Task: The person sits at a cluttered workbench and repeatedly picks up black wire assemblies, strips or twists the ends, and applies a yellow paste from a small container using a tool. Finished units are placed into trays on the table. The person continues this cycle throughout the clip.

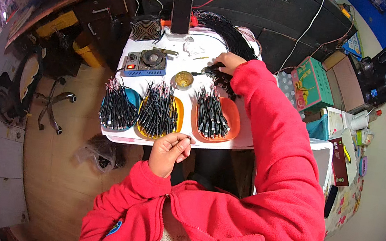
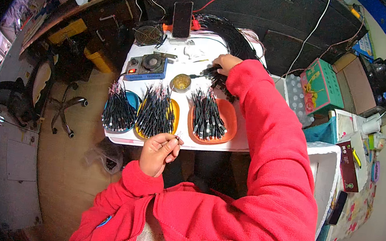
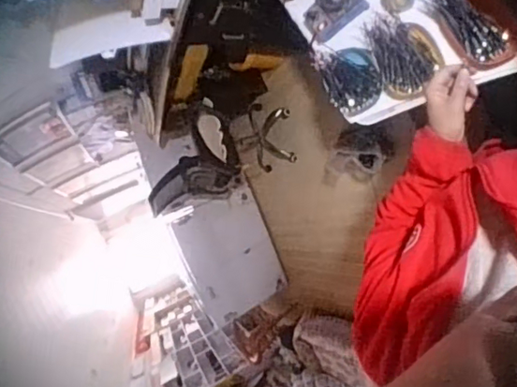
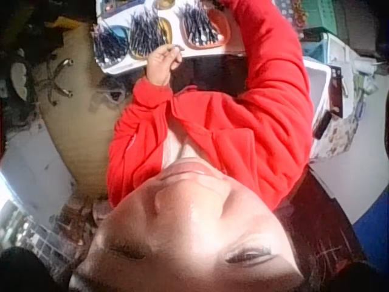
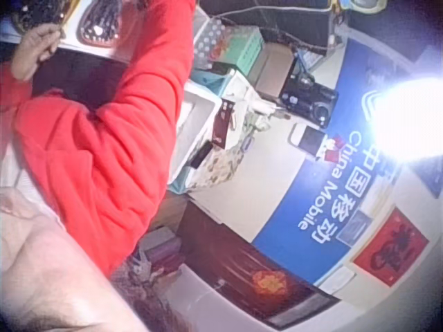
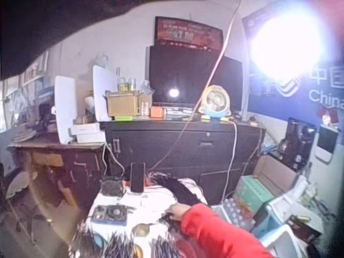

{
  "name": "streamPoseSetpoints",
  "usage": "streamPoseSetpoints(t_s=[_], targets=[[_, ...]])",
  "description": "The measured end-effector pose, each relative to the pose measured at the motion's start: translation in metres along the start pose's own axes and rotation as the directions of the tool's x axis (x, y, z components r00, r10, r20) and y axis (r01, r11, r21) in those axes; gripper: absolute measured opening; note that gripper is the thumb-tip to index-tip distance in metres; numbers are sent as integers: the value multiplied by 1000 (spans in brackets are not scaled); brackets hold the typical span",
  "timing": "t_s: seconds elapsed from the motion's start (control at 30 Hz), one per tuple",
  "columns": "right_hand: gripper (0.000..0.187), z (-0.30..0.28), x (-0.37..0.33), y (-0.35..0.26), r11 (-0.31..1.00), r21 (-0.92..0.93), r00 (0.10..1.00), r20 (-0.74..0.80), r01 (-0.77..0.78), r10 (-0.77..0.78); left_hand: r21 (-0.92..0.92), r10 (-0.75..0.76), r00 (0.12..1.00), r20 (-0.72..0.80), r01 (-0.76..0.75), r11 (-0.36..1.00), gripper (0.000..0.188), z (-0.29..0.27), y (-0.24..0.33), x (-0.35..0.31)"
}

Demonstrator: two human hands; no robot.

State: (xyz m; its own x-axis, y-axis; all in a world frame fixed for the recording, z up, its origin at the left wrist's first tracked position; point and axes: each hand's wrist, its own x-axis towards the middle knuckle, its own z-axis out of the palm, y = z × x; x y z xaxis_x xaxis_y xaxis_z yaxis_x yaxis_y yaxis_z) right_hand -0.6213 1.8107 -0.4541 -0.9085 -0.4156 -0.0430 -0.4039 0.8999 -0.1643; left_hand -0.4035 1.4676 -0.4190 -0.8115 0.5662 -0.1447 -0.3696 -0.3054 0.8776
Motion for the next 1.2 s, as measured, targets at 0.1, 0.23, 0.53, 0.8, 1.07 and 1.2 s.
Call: streamPoseSetpoints(t_s=[0.1, 0.23, 0.53, 0.8, 1.07, 1.2], targets=[[27, -5, -11, -1, 987, -65, 967, -197, 150, -160, -7, 11, 1000, 15, -11, 1000, 18, -1, -2, 4], [21, 0, -14, -14, 969, -204, 988, -25, 143, -151, -20, -7, 999, 32, 7, 1000, 17, 3, -5, 9], [17, -11, -16, -17, 881, -466, 996, 76, 83, -54, -22, 32, 999, 12, -32, 999, 17, -1, -1, 4], [29, 13, 11, -48, 995, -96, 1000, -15, 21, -22, -43, 26, 999, 22, -25, 999, 15, 4, 1, 0], [14, -12, -4, -48, 985, -93, 980, -153, -144, 129, -103, 54, 998, 12, -52, 993, 14, -2, 4, -3], [17, -52, -21, -68, 897, 327, 765, -480, -298, 430, -199, 21, 1000, 1, -20, 980, 15, -2, 8, -8]])
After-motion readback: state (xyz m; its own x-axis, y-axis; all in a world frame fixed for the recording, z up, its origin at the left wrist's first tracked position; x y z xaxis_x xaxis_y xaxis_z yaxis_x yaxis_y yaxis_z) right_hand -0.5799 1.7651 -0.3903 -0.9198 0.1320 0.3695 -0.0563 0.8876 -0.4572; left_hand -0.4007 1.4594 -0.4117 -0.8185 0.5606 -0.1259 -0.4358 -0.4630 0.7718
